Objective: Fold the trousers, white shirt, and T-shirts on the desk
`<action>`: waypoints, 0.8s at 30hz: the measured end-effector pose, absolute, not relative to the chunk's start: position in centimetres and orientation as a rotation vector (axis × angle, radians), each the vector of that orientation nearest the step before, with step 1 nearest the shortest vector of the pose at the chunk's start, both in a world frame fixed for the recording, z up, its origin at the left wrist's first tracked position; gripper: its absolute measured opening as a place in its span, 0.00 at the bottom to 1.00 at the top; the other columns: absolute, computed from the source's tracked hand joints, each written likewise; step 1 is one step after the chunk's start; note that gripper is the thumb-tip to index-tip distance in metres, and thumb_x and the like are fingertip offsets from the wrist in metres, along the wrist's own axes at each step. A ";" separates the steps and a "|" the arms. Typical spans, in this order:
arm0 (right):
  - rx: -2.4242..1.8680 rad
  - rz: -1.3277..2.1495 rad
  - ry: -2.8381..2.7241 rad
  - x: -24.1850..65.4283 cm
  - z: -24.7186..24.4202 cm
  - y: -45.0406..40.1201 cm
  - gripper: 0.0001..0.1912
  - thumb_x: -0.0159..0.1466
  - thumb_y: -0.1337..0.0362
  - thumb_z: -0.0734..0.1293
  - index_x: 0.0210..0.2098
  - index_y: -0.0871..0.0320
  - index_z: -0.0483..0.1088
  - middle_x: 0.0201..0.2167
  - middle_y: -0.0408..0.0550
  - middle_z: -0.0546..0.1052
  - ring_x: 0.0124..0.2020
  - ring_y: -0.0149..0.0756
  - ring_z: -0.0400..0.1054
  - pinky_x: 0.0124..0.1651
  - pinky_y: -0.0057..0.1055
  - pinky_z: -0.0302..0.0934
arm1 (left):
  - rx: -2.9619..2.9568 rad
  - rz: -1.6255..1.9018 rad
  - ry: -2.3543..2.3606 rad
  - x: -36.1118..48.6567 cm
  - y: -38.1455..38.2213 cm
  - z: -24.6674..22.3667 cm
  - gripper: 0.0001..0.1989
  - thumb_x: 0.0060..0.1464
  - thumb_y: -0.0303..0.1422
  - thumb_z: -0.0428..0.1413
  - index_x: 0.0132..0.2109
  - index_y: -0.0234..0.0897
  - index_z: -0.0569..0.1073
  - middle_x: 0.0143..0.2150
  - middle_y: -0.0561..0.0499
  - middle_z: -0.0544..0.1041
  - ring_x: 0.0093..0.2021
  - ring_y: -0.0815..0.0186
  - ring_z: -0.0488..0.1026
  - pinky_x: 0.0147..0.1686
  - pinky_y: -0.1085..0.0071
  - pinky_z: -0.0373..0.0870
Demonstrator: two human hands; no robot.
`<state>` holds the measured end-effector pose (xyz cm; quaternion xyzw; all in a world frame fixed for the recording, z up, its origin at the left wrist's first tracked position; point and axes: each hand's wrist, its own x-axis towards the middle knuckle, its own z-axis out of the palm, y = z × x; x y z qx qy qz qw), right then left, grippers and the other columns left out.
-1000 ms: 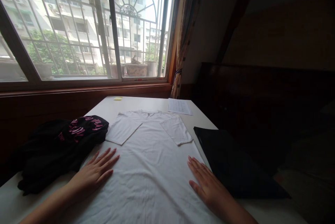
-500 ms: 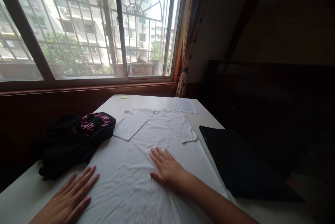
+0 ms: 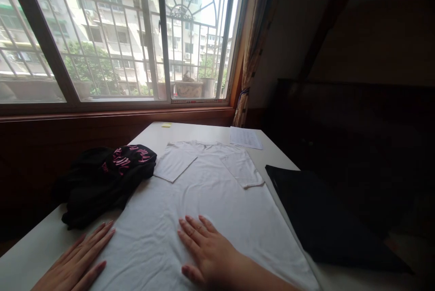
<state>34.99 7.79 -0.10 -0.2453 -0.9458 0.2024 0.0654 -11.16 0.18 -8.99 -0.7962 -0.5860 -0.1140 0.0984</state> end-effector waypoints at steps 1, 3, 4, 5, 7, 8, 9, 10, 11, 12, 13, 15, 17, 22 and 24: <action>-0.707 0.598 -2.861 35.4 -0.3 7.3 0.40 0.74 0.43 0.55 0.77 0.55 0.39 0.76 0.53 0.42 0.77 0.47 0.35 0.77 0.51 0.29 | -2.351 -0.353 -1.752 -11.1 0.2 -9.1 0.34 0.67 0.47 0.53 0.74 0.59 0.50 0.74 0.57 0.59 0.70 0.55 0.64 0.66 0.59 0.67; -0.650 0.588 -2.858 35.9 -0.6 6.6 0.40 0.75 0.44 0.56 0.77 0.54 0.39 0.76 0.52 0.42 0.77 0.46 0.36 0.77 0.49 0.29 | -2.349 -0.380 -1.764 -11.0 0.3 -9.2 0.32 0.67 0.48 0.52 0.74 0.58 0.52 0.74 0.58 0.60 0.70 0.55 0.64 0.66 0.59 0.67; -0.629 0.600 -2.853 36.2 -0.5 6.4 0.40 0.75 0.44 0.56 0.77 0.54 0.39 0.76 0.52 0.43 0.77 0.45 0.37 0.77 0.47 0.30 | -2.350 -0.391 -1.762 -10.9 0.3 -9.2 0.31 0.68 0.48 0.51 0.73 0.59 0.53 0.74 0.58 0.60 0.70 0.55 0.64 0.66 0.59 0.67; -0.615 0.627 -2.849 36.4 -0.2 6.2 0.40 0.74 0.43 0.56 0.77 0.53 0.40 0.76 0.51 0.44 0.77 0.45 0.38 0.77 0.46 0.30 | -2.352 -0.396 -1.761 -10.8 0.3 -9.2 0.31 0.68 0.48 0.51 0.73 0.59 0.53 0.74 0.58 0.60 0.70 0.55 0.64 0.66 0.59 0.67; -0.604 0.720 -2.845 36.9 0.7 6.0 0.40 0.74 0.42 0.57 0.77 0.53 0.43 0.76 0.51 0.46 0.76 0.45 0.40 0.77 0.45 0.32 | -2.354 -0.390 -1.767 -10.9 0.3 -9.2 0.30 0.68 0.47 0.51 0.73 0.61 0.52 0.74 0.58 0.59 0.71 0.55 0.63 0.66 0.57 0.67; -0.605 0.772 -2.842 37.2 1.3 6.0 0.39 0.74 0.42 0.57 0.76 0.52 0.45 0.76 0.50 0.48 0.76 0.45 0.41 0.77 0.44 0.33 | -2.357 -0.381 -1.772 -10.9 0.3 -9.2 0.30 0.68 0.46 0.51 0.73 0.61 0.51 0.74 0.58 0.59 0.71 0.55 0.63 0.66 0.57 0.67; -0.617 0.815 -2.834 37.6 1.7 6.0 0.37 0.74 0.43 0.58 0.76 0.52 0.47 0.75 0.50 0.50 0.76 0.44 0.43 0.77 0.44 0.35 | -2.360 -0.373 -1.775 -11.0 0.3 -9.2 0.30 0.69 0.45 0.51 0.73 0.62 0.51 0.74 0.58 0.58 0.71 0.55 0.62 0.66 0.56 0.67; -0.645 0.835 -2.817 38.2 2.1 6.0 0.36 0.74 0.45 0.59 0.75 0.51 0.50 0.75 0.49 0.52 0.76 0.44 0.44 0.77 0.43 0.37 | -2.366 -0.367 -1.776 -11.1 0.3 -9.2 0.30 0.69 0.44 0.51 0.73 0.62 0.51 0.74 0.58 0.58 0.71 0.55 0.62 0.66 0.55 0.67; -0.691 0.830 -2.794 38.9 2.2 6.1 0.34 0.74 0.47 0.60 0.74 0.51 0.53 0.75 0.49 0.54 0.75 0.44 0.46 0.76 0.42 0.40 | -2.373 -0.366 -1.772 -11.3 0.4 -9.2 0.30 0.69 0.43 0.51 0.73 0.62 0.52 0.74 0.58 0.59 0.71 0.54 0.62 0.66 0.55 0.67; -0.756 0.797 -2.766 39.8 2.0 6.2 0.32 0.74 0.50 0.61 0.74 0.51 0.55 0.74 0.49 0.55 0.75 0.44 0.48 0.76 0.42 0.43 | -2.382 -0.367 -1.767 -11.4 0.4 -9.2 0.30 0.68 0.43 0.52 0.72 0.62 0.53 0.74 0.58 0.59 0.71 0.54 0.61 0.66 0.55 0.67; -0.841 0.743 -2.735 40.9 1.6 6.4 0.32 0.73 0.52 0.62 0.73 0.51 0.56 0.74 0.49 0.55 0.74 0.44 0.49 0.75 0.43 0.45 | -2.389 -0.371 -1.762 -11.5 0.4 -9.2 0.29 0.68 0.43 0.52 0.72 0.62 0.54 0.74 0.58 0.60 0.72 0.54 0.61 0.65 0.55 0.68; -1.046 0.603 -2.675 43.4 0.2 6.7 0.32 0.73 0.53 0.63 0.73 0.51 0.56 0.75 0.50 0.54 0.75 0.46 0.49 0.75 0.45 0.48 | -2.397 -0.388 -1.760 -11.6 0.5 -9.2 0.28 0.68 0.43 0.52 0.72 0.62 0.56 0.74 0.59 0.61 0.71 0.54 0.61 0.65 0.56 0.68; -1.248 0.463 -2.630 45.9 -1.4 6.8 0.32 0.74 0.52 0.61 0.74 0.51 0.54 0.75 0.50 0.52 0.75 0.48 0.47 0.75 0.50 0.47 | -2.403 -0.421 -1.766 -11.7 0.5 -9.2 0.27 0.68 0.43 0.52 0.71 0.62 0.58 0.73 0.59 0.62 0.71 0.55 0.63 0.65 0.58 0.68; -1.422 0.308 -2.615 49.4 -3.2 5.7 0.32 0.75 0.49 0.57 0.74 0.49 0.51 0.75 0.47 0.50 0.76 0.48 0.44 0.75 0.53 0.45 | -2.405 -0.510 -1.737 -12.2 0.7 -9.5 0.25 0.68 0.44 0.51 0.70 0.62 0.62 0.72 0.60 0.64 0.70 0.55 0.65 0.64 0.59 0.70; -1.423 0.317 -2.613 49.6 -3.0 5.2 0.31 0.75 0.49 0.57 0.74 0.48 0.51 0.75 0.46 0.50 0.75 0.48 0.45 0.75 0.53 0.45 | -2.407 -0.531 -1.714 -12.4 0.8 -9.7 0.24 0.69 0.44 0.50 0.70 0.61 0.63 0.72 0.59 0.64 0.70 0.55 0.64 0.64 0.58 0.70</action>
